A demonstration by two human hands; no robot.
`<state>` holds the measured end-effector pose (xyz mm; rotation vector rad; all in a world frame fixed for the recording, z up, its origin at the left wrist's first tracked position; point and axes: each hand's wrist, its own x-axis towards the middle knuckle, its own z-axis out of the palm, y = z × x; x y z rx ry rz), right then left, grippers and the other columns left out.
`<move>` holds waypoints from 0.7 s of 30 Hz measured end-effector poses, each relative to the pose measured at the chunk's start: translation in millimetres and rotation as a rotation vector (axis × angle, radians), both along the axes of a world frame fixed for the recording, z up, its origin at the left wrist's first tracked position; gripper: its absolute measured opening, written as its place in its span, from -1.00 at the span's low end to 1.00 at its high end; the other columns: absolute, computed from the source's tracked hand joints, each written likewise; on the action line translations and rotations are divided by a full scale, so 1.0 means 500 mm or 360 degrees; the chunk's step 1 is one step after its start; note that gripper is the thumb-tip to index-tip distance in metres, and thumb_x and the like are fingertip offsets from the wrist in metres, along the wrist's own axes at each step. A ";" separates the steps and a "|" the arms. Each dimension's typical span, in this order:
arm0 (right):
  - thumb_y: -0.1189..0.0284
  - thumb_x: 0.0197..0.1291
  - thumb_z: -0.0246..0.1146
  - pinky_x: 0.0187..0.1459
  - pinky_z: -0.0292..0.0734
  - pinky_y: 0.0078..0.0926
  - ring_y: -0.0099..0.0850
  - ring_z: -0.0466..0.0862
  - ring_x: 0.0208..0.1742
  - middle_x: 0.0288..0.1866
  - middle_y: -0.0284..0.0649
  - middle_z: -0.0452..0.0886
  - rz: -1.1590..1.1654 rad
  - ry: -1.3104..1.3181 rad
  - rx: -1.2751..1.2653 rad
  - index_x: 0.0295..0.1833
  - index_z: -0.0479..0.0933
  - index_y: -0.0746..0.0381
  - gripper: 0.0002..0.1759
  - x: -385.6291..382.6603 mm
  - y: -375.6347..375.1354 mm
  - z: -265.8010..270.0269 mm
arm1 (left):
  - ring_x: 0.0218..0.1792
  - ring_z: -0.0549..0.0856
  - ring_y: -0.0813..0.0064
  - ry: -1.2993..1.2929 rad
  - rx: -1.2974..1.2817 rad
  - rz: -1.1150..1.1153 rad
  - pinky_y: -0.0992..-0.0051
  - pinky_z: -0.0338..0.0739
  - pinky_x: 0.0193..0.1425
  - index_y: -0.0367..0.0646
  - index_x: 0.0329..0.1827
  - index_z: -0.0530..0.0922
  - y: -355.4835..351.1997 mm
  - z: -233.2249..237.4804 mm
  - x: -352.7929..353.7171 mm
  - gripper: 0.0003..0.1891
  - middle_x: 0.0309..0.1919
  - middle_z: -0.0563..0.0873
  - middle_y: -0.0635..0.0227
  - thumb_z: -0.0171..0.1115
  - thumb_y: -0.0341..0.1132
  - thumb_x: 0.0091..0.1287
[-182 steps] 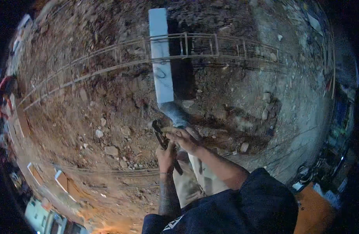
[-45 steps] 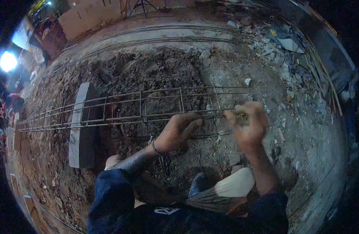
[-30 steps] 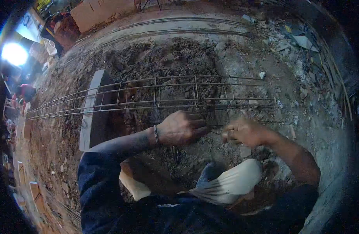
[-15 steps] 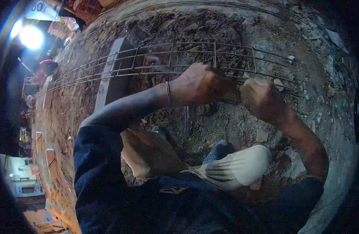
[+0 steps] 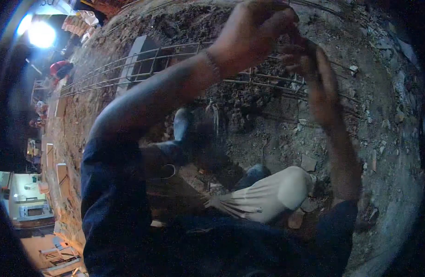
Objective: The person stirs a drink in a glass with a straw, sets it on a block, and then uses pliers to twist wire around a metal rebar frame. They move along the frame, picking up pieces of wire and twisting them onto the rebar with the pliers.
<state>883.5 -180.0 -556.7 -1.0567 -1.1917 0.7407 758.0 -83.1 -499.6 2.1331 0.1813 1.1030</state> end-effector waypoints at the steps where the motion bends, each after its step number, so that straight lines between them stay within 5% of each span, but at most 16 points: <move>1: 0.27 0.26 -0.05 -0.15 0.41 -0.60 -0.61 0.48 -0.25 -0.24 -0.27 0.51 -0.0032 -0.0012 -0.0020 0.01 0.35 0.29 -0.65 -0.018 0.010 -0.002 | -0.38 0.61 0.52 -0.0029 -0.0826 -0.0089 0.50 0.48 -0.30 -0.34 -0.37 0.51 -0.010 -0.009 0.014 -0.75 -0.46 0.63 0.25 -0.01 -0.29 0.27; 3: 0.29 0.25 -0.03 -0.21 0.42 -0.60 -0.62 0.48 -0.28 -0.25 -0.28 0.51 -0.0146 -0.0010 -0.0117 0.03 0.35 0.29 -0.66 -0.018 0.029 -0.013 | -0.37 0.58 0.53 0.0071 -0.0717 -0.0068 0.54 0.48 -0.34 -0.24 -0.22 0.49 0.028 -0.039 0.034 -0.83 -0.35 0.60 0.28 0.04 -0.41 0.14; 4: 0.31 0.24 -0.02 -0.28 0.43 -0.60 -0.63 0.47 -0.31 -0.27 -0.28 0.51 -0.0262 0.0019 -0.0208 0.04 0.34 0.29 -0.66 -0.017 0.042 -0.018 | -0.37 0.55 0.54 0.0191 -0.0602 -0.0042 0.57 0.48 -0.38 -0.14 -0.08 0.48 0.055 -0.060 0.040 -0.66 -0.24 0.57 0.31 0.08 -0.52 0.02; 6: 0.32 0.23 -0.01 -0.36 0.42 -0.61 -0.63 0.46 -0.36 -0.29 -0.28 0.51 -0.0430 0.0065 -0.0467 0.00 0.37 0.29 -0.68 -0.006 0.053 -0.033 | -0.26 0.57 0.40 0.0276 0.0097 0.0112 0.49 0.48 -0.23 -0.16 0.04 0.40 0.097 -0.101 0.033 -0.57 -0.08 0.52 0.22 0.05 -0.54 0.03; 9: 0.33 0.21 0.03 -0.50 0.38 -0.65 -0.64 0.44 -0.47 -0.35 -0.28 0.52 -0.0464 -0.0001 -0.0870 -0.08 0.43 0.28 -0.73 0.015 0.065 -0.064 | -0.23 0.58 0.25 0.0742 -0.0206 -0.0258 0.39 0.45 -0.12 -0.15 0.12 0.34 0.199 -0.164 0.028 -0.50 0.01 0.46 0.16 0.05 -0.49 0.02; 11: 0.34 0.19 0.05 -0.57 0.36 -0.68 -0.64 0.42 -0.54 -0.40 -0.29 0.52 -0.0376 -0.0133 -0.1003 -0.13 0.45 0.28 -0.74 0.031 0.096 -0.108 | -0.11 0.54 0.17 0.1115 0.1521 -0.0352 0.33 0.43 -0.03 -0.10 0.17 0.29 0.310 -0.208 0.007 -0.49 0.04 0.44 0.13 0.07 -0.42 0.07; 13: 0.32 0.15 0.10 -0.61 0.31 -0.70 -0.62 0.39 -0.63 -0.52 -0.32 0.51 -0.0285 0.0223 -0.1020 -0.19 0.47 0.27 -0.76 0.038 0.132 -0.174 | -0.09 0.54 0.24 0.1487 0.0183 0.0007 0.38 0.43 -0.09 -0.11 0.07 0.40 0.416 -0.236 0.006 -0.62 -0.03 0.50 0.18 0.06 -0.37 0.14; 17: 0.36 0.15 0.08 -0.64 0.26 -0.66 -0.63 0.37 -0.65 -0.55 -0.35 0.49 -0.0303 -0.0055 -0.1551 -0.20 0.47 0.27 -0.79 0.002 0.261 -0.202 | -0.13 0.56 0.32 0.1623 0.0517 -0.0211 0.43 0.41 -0.09 -0.11 -0.10 0.52 0.571 -0.347 0.014 -0.76 -0.13 0.57 0.22 0.07 -0.32 0.17; 21: 0.45 0.14 0.02 -0.67 0.18 -0.64 -0.63 0.32 -0.64 -0.32 -0.32 0.48 -0.0531 0.0330 -0.1658 -0.17 0.46 0.24 -0.82 -0.013 0.361 -0.272 | -0.26 0.58 0.30 0.0829 0.0381 -0.1046 0.37 0.45 -0.16 -0.22 -0.25 0.53 0.621 -0.612 0.098 -0.79 -0.26 0.59 0.16 0.04 -0.31 0.15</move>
